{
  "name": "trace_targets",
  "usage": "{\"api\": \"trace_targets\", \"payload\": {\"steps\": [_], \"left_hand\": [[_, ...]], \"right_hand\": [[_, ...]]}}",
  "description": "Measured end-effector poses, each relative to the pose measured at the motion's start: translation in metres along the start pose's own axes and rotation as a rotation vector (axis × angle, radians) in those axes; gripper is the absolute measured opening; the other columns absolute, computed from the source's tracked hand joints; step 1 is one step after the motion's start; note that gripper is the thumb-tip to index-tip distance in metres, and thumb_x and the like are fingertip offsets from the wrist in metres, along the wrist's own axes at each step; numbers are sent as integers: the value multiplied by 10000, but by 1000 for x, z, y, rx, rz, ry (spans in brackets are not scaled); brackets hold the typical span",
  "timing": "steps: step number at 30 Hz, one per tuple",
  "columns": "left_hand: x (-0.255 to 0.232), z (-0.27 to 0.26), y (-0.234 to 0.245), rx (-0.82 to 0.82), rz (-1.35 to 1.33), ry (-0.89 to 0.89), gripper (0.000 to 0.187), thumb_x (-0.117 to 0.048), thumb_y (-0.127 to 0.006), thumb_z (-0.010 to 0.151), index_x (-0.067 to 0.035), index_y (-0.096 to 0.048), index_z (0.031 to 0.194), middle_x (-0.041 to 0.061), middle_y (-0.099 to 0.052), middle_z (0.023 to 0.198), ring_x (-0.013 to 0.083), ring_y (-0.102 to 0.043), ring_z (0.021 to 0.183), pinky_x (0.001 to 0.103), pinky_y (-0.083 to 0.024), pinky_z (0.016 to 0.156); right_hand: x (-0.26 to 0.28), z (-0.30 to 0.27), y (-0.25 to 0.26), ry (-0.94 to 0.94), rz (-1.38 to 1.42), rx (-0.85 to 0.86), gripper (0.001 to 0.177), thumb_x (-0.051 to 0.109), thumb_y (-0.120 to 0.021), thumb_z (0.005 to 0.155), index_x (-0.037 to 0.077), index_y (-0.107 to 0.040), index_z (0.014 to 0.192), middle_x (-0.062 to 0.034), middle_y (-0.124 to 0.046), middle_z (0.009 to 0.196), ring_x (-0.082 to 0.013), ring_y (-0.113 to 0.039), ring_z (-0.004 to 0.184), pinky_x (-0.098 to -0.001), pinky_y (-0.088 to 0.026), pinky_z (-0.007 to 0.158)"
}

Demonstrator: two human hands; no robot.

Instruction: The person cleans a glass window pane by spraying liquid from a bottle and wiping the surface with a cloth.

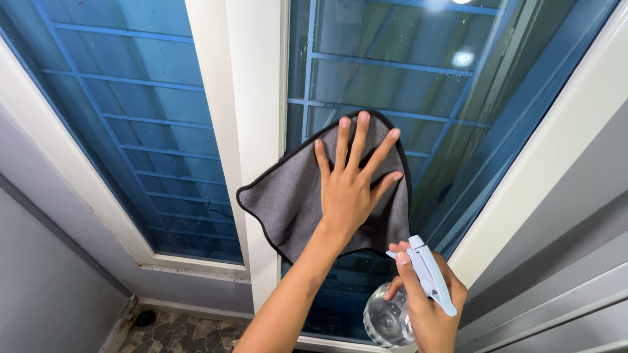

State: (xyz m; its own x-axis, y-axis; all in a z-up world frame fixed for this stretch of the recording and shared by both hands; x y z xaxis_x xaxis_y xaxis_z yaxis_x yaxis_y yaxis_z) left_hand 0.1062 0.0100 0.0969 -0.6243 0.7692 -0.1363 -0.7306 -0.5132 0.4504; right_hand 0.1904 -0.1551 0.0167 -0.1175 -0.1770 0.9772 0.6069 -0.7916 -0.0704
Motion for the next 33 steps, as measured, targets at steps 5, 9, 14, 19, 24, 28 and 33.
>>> {"api": "trace_targets", "payload": {"steps": [5, 9, 14, 19, 24, 28, 33], "left_hand": [[-11, -35, -8, 13, -35, 9, 691, -624, -594, 949, -415, -388, 1575, 71, -217, 1713, 316, -148, 1596, 684, -24, 1226], [-11, -13, -5, 17, -11, -20, 685, -637, -597, 976, -432, -386, 1594, 39, -228, 1735, 278, -165, 1625, 649, -31, 1277], [-13, 13, -4, -22, 1, -73, 672, -668, -570, 1023, -415, -375, 1615, 60, -242, 1734, 293, -175, 1622, 652, -6, 1262], [-8, -28, -18, -106, 93, -127, 680, -705, -571, 1028, -392, -424, 1614, 109, -280, 1715, 326, -208, 1603, 651, -3, 1259], [-6, -47, -27, -188, 148, -168, 676, -720, -562, 1016, -395, -447, 1597, 125, -294, 1697, 347, -214, 1585, 668, 12, 1246], [-12, -19, -21, -195, 160, -211, 667, -717, -543, 1038, -387, -443, 1609, 125, -300, 1698, 341, -221, 1588, 666, 6, 1251], [-17, -6, -22, -186, 155, -215, 666, -695, -545, 1050, -368, -440, 1620, 142, -299, 1698, 354, -220, 1589, 668, -2, 1248]], "right_hand": [[-3, -1, 0, 18, 0, 16, 248, 103, -714, 876, -94, -722, 1027, -214, -787, 962, -202, -623, 454, -324, -500, 458], [6, -2, 4, 81, -17, 11, 239, 102, -705, 895, -94, -715, 1031, -205, -787, 973, -188, -623, 472, -314, -506, 473], [8, -3, 9, 106, 48, 17, 221, 92, -704, 901, -88, -721, 1029, -195, -779, 975, -182, -630, 474, -305, -502, 486], [11, 0, 23, 120, 55, -9, 219, 95, -709, 899, -80, -728, 1028, -191, -783, 968, -182, -630, 470, -302, -505, 484], [16, 6, 42, 116, 53, -64, 229, 95, -714, 900, -95, -725, 1027, -199, -783, 973, -194, -628, 465, -300, -503, 484], [20, 12, 48, 99, 67, -100, 245, 99, -719, 896, -105, -719, 1033, -212, -776, 977, -202, -622, 467, -312, -502, 453], [18, 15, 50, 91, 86, -91, 253, 98, -717, 888, -103, -714, 1042, -223, -773, 971, -206, -625, 454, -314, -502, 449]]}}
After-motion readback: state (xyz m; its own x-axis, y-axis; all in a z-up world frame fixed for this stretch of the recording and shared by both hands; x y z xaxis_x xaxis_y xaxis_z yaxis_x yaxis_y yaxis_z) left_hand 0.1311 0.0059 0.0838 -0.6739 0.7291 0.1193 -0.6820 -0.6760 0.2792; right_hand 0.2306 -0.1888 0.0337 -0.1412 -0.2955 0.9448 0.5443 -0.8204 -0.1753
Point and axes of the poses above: each hand's wrist, its own z-axis towards the middle knuckle, its own y-axis out of the back of the hand, x = y × z, the point moved 9 cm from there along z, towards the middle knuckle
